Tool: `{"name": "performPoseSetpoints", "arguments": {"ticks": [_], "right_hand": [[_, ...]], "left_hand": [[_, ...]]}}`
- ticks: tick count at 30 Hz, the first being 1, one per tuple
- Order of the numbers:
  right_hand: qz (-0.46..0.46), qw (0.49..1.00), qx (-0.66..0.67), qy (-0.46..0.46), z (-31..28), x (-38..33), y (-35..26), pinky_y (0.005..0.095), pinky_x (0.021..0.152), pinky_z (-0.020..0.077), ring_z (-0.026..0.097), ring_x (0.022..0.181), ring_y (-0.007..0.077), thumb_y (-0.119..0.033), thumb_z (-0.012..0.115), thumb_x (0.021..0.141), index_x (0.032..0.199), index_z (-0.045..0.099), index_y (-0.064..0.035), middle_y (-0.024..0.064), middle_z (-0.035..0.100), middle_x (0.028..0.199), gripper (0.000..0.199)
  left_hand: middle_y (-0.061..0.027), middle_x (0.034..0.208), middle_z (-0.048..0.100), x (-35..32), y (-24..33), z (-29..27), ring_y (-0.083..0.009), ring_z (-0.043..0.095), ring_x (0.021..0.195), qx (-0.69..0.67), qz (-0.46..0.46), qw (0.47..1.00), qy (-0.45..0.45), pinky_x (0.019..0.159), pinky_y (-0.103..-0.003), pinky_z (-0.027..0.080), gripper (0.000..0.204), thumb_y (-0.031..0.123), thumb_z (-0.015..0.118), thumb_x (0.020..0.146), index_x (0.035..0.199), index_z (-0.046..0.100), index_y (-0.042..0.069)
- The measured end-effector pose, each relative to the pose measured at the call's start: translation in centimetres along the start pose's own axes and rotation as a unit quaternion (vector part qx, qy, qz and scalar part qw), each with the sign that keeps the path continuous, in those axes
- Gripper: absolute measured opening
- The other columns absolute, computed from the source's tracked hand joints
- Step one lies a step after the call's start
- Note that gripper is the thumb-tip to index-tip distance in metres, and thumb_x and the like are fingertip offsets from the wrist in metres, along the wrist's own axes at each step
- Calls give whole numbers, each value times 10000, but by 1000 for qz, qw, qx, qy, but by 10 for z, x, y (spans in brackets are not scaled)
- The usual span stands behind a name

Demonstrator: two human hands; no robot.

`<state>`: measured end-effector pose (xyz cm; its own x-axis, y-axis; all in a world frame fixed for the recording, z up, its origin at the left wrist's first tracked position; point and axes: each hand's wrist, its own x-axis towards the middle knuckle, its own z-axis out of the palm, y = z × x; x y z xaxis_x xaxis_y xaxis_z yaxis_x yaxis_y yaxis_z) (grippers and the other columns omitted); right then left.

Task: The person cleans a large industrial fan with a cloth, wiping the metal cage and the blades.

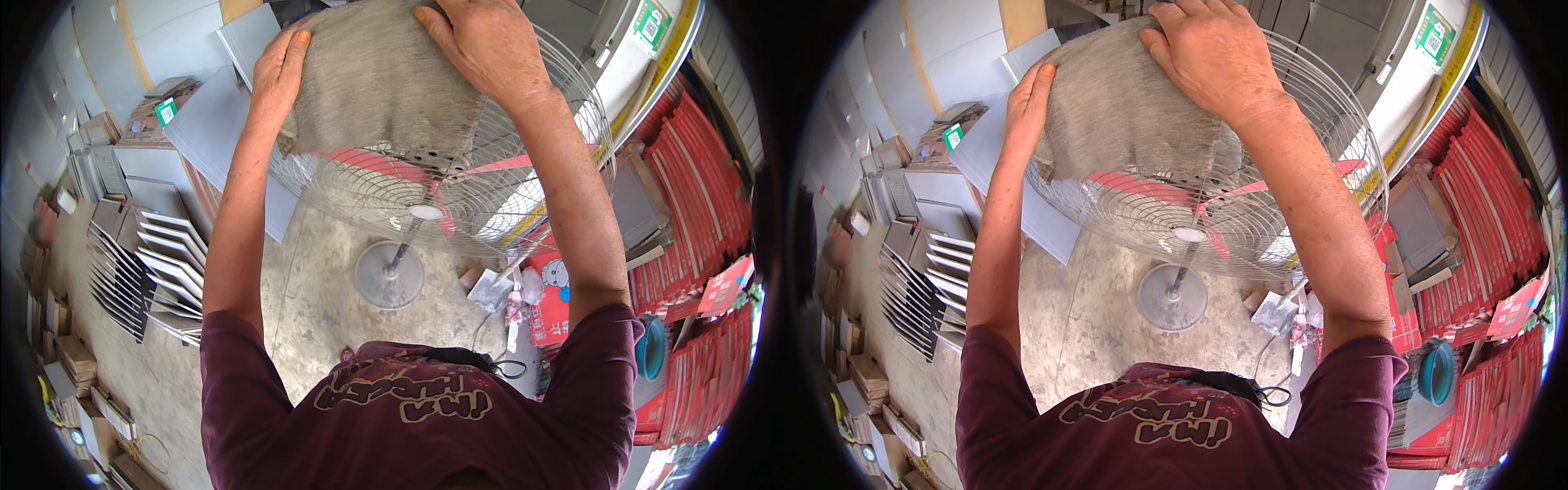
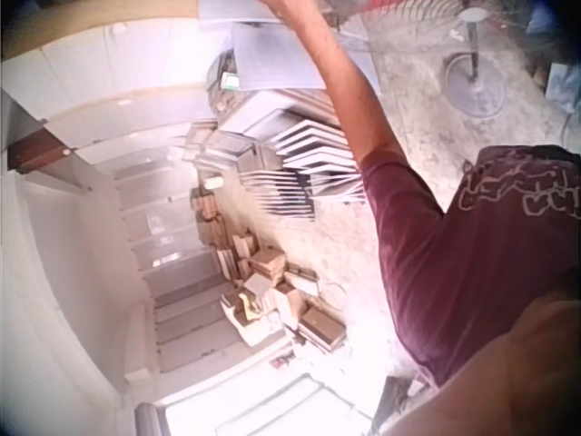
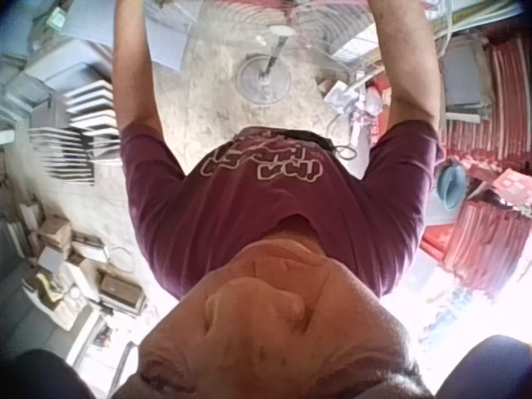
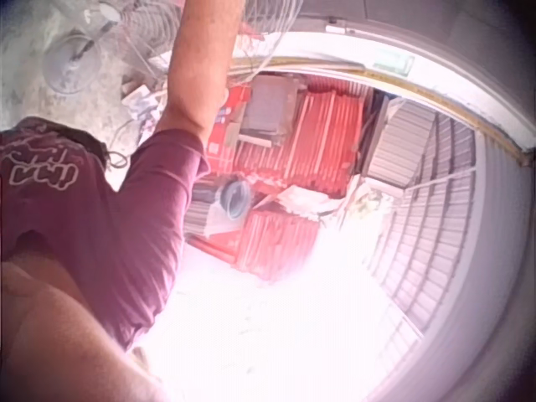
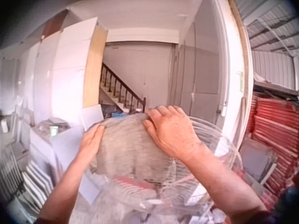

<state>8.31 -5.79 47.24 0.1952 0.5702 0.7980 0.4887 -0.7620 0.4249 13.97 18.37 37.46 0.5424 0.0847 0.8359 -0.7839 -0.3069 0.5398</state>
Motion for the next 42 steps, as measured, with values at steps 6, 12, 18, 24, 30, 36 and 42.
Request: {"name": "performPoseSetpoints", "arguments": {"ticks": [6,12,18,24,30,36,42], "right_hand": [[5,1000,1,-14,6,8,-15,402,812,440,586,847,318,-260,546,855,971,608,-9,157,613,867,283],[-48,998,25,22,15,10,-33,398,896,412,561,981,287,-268,579,824,1017,608,-24,130,610,1042,313],[-103,993,58,23,30,3,-63,434,981,351,505,1098,259,-260,584,798,1043,608,-47,125,563,1144,326],[-110,994,-16,21,46,-15,-81,402,1071,304,461,1215,203,-138,554,791,1080,642,-121,38,555,1244,303],[-131,990,23,44,44,-21,-73,409,1071,309,478,1184,199,-121,577,726,1013,655,-102,21,569,1215,298],[-118,990,53,54,51,-23,-64,407,1039,352,512,1133,175,-120,604,691,837,664,-112,-18,604,1144,157],[-96,994,0,48,29,-30,-47,418,1065,317,528,1119,143,-113,634,739,873,636,-146,-58,608,1142,138]], "left_hand": [[-79,1099,636,-10,-1,-10,-159,571,1026,0,-15,999,28,908,-279,431,402,345,451,977,1189,591,34],[-110,1122,624,-26,-15,-27,-199,561,1050,63,-12,996,57,940,-308,411,409,340,425,984,1193,588,29],[-137,1199,586,-61,-50,-43,-251,513,1137,106,-24,988,108,1002,-344,359,394,317,408,988,1214,577,42],[-136,1290,531,-98,-63,-30,-257,456,1213,117,-25,977,178,1035,-355,327,388,291,416,986,1265,534,48],[-129,1303,521,-106,-43,-8,-231,475,1199,7,-76,968,238,1031,-343,338,394,272,412,988,1274,517,21],[-128,1321,506,-90,-20,15,-227,452,1230,-51,-46,963,260,1046,-332,323,379,256,430,991,1273,515,18],[-133,1331,490,-75,22,32,-241,445,1234,-16,-12,977,214,1045,-346,326,397,277,383,1004,1286,494,22]]}}
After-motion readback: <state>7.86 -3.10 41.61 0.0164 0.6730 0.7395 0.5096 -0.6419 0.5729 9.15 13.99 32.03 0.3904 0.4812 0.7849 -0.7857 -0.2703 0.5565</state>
